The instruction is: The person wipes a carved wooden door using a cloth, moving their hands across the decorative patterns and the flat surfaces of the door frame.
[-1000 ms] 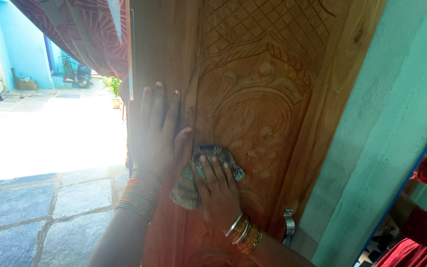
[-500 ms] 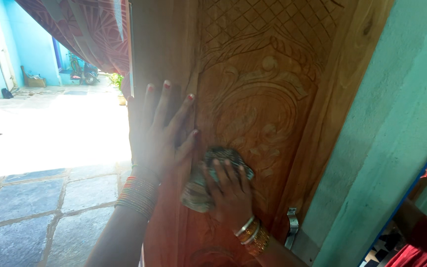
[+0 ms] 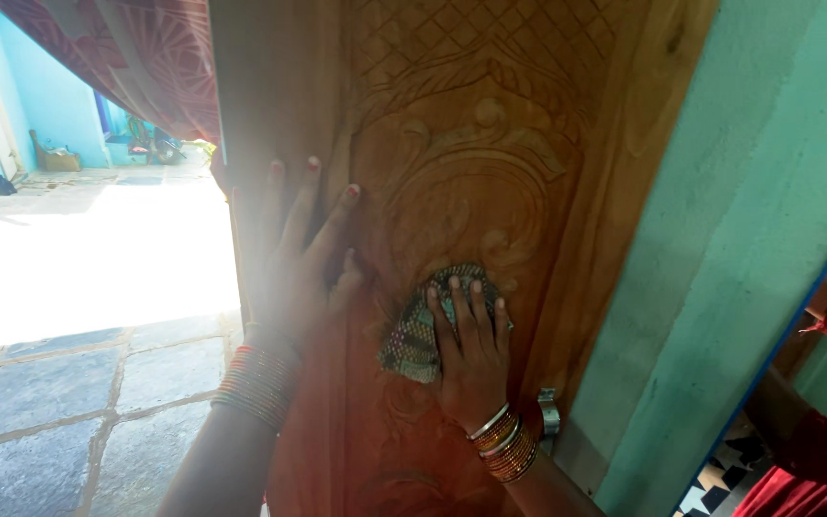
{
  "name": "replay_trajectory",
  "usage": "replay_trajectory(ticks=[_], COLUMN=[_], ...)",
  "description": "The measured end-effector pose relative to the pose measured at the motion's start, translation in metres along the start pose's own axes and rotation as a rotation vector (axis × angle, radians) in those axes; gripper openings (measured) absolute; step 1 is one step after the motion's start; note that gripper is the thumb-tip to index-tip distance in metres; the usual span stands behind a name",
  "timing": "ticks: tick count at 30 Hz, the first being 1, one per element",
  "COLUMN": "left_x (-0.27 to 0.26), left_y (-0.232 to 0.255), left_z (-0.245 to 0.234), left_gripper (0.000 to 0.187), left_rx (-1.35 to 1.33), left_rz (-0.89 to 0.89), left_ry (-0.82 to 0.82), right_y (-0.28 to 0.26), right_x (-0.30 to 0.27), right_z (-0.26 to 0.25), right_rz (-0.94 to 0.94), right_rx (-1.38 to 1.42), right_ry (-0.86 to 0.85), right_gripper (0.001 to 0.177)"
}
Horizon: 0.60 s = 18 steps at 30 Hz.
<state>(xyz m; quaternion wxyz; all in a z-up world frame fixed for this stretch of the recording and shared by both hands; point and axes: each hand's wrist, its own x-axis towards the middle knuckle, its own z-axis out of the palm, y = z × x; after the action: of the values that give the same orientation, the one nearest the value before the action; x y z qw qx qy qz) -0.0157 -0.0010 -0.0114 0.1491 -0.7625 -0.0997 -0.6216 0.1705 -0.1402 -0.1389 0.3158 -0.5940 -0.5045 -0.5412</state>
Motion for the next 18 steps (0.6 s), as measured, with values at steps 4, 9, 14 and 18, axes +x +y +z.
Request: replay_trajectory(ticks=[4,9,14,18], left_x=[-0.002,-0.002,-0.008,-0.012], left_y=[0.021,0.043,0.052,0.051], left_z=[0.006,0.019,0.032,0.035], left_gripper=[0.061,0.061,0.058,0.054], left_rx=[-0.029,-0.051,0.005,0.07], left_rz=[-0.082,-0.201,-0.242,-0.259], left_ry=[0.092,0.138,0.172,0.126], right_y=[-0.001,0.016,0.022,0.022], right_x=[-0.033,-0.023,-0.002,-0.036], right_z=[-0.004,-0.005,0.006,0.004], right_rz=[0.029,-0.032,-0.014,-0.023], right_rx=[-0.04,-0.039,-0.059,0.016], right_ry=[-0.05,-0.029,0.001,0.015], right_gripper=[0.063,0.06,0.06,0.074])
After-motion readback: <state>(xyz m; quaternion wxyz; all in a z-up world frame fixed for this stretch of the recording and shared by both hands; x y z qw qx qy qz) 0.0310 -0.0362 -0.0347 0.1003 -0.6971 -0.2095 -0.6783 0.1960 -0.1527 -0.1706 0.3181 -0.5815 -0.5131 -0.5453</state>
